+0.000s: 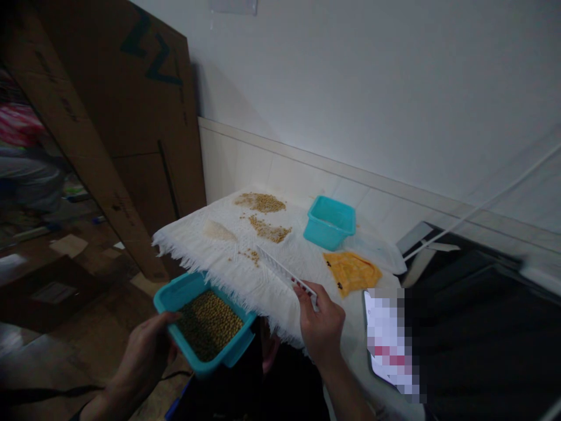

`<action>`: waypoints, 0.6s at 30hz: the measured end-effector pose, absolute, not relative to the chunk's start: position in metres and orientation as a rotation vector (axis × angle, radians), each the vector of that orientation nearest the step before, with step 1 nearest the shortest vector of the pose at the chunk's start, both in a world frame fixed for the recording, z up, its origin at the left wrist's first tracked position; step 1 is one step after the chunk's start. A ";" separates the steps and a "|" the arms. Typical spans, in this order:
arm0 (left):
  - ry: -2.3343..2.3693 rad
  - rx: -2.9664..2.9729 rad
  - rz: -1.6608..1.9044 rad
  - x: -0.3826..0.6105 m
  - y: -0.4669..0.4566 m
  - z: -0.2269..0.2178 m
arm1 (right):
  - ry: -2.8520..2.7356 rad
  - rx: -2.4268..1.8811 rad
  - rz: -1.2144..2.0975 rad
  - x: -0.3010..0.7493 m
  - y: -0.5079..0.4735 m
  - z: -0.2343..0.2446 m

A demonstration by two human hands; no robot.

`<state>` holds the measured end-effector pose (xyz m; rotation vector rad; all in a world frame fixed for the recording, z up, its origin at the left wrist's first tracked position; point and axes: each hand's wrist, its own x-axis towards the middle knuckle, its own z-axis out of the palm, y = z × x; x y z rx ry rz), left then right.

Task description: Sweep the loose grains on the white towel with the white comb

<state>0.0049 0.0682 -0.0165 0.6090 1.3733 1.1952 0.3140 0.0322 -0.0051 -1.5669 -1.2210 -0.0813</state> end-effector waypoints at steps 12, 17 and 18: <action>1.389 0.634 1.191 0.005 0.067 -0.017 | -1.290 -1.535 -0.102 0.309 0.035 0.000; 1.385 0.630 1.192 0.005 0.068 -0.019 | -1.289 -1.539 -0.111 0.312 0.036 -0.005; 1.381 0.630 1.195 0.005 0.069 -0.020 | -1.291 -1.544 -0.112 0.313 0.036 -0.005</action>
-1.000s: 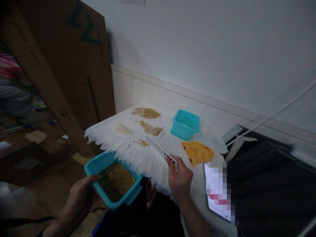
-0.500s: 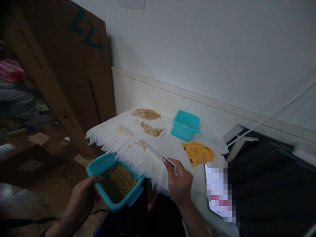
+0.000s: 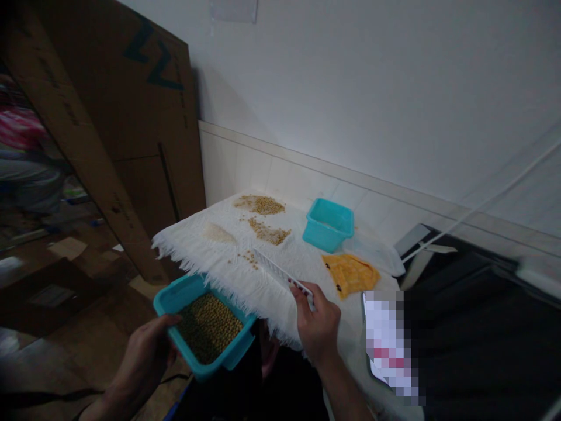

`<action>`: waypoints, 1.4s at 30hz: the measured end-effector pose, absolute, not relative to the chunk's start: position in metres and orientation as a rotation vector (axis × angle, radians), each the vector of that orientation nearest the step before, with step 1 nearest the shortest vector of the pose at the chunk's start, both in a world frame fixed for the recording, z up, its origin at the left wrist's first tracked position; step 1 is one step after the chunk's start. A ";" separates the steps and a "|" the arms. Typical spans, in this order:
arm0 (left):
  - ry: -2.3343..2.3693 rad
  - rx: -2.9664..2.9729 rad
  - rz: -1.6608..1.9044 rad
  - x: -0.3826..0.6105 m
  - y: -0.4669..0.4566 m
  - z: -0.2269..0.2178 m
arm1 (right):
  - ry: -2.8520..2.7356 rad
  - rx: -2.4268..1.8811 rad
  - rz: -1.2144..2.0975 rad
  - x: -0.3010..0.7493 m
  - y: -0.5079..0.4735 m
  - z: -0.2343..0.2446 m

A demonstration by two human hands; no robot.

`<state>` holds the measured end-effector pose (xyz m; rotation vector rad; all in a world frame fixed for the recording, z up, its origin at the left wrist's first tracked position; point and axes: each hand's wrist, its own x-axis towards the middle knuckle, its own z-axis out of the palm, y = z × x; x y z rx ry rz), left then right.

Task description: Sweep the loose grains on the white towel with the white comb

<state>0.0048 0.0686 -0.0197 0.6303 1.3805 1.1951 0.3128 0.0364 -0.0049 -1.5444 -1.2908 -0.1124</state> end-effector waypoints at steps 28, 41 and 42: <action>1.389 0.654 1.221 0.001 0.072 -0.020 | -1.331 -1.443 -0.035 0.289 0.047 0.009; 1.369 0.617 1.243 0.000 0.075 -0.012 | -1.349 -1.384 0.048 0.272 0.059 0.011; 1.366 0.617 1.243 -0.001 0.075 -0.012 | -1.346 -1.387 0.046 0.273 0.058 0.012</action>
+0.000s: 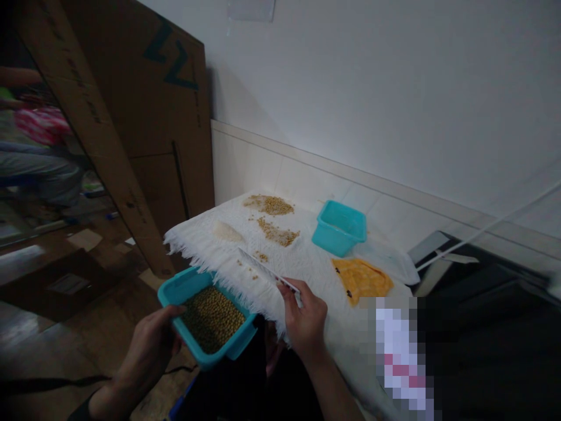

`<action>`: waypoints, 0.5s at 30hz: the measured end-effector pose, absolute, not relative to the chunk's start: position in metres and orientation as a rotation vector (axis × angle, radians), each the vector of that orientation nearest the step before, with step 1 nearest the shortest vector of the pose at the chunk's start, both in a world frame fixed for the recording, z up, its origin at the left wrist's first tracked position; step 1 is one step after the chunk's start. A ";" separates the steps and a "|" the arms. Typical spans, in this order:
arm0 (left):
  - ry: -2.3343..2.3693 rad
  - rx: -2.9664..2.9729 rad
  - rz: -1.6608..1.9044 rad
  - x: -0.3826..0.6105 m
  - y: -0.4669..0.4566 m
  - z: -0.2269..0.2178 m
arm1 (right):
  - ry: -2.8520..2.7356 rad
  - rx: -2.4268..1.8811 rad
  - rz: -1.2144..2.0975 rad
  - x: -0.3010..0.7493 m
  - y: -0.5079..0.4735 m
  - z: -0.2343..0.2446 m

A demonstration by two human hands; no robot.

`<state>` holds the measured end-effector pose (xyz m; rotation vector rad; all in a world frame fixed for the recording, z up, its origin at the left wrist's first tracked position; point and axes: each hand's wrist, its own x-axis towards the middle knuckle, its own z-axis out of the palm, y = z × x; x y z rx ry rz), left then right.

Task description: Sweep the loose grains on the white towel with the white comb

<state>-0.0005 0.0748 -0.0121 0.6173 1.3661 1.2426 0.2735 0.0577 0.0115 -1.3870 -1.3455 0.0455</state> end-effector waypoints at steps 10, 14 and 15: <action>1.360 0.612 1.277 0.000 0.077 -0.012 | -1.405 -1.352 0.049 0.269 0.056 0.006; 1.352 0.619 1.282 -0.001 0.077 -0.013 | -1.486 -1.281 0.039 0.262 0.052 0.001; 1.351 0.619 1.283 -0.001 0.077 -0.014 | -1.503 -1.261 0.039 0.260 0.049 0.001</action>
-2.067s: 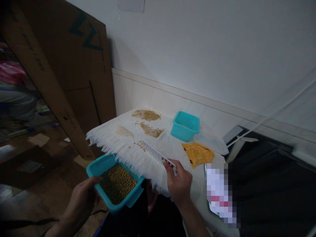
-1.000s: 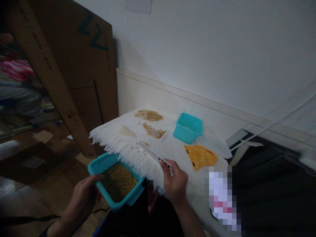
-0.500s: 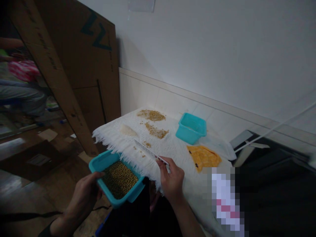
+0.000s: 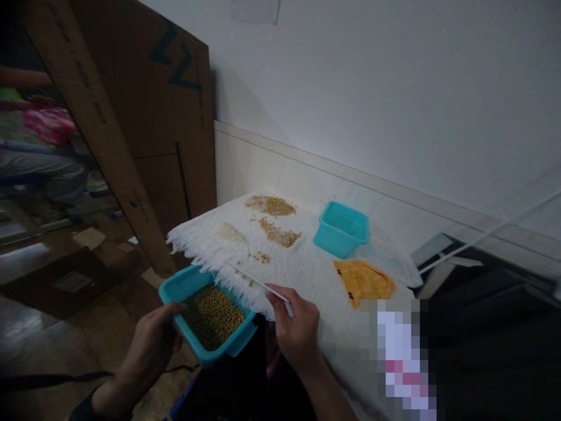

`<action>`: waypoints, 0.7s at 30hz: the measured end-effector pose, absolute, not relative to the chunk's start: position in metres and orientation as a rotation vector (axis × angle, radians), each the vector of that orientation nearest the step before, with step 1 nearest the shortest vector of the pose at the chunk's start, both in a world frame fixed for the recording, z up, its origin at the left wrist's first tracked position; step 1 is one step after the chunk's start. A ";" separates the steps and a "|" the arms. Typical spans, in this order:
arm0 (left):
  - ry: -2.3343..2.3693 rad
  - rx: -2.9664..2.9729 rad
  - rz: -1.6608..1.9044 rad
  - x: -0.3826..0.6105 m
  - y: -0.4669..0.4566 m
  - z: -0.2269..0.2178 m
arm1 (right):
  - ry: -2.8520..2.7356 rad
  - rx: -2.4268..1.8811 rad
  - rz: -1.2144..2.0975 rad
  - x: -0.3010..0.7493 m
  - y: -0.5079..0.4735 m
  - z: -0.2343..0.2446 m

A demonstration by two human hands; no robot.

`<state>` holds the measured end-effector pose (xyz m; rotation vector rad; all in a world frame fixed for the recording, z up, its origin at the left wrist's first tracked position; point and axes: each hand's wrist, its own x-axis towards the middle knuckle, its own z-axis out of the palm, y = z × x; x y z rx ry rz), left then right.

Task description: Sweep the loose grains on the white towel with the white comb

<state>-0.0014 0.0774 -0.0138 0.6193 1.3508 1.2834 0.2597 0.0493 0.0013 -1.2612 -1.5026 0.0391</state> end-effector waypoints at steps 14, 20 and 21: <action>1.349 0.609 1.301 -0.006 0.080 -0.023 | -1.349 -1.389 -0.129 0.268 0.081 0.014; 1.351 0.590 1.313 -0.006 0.081 -0.023 | -1.360 -1.398 -0.071 0.272 0.088 0.008; 1.350 0.587 1.312 -0.006 0.081 -0.023 | -1.351 -1.400 -0.054 0.274 0.088 0.008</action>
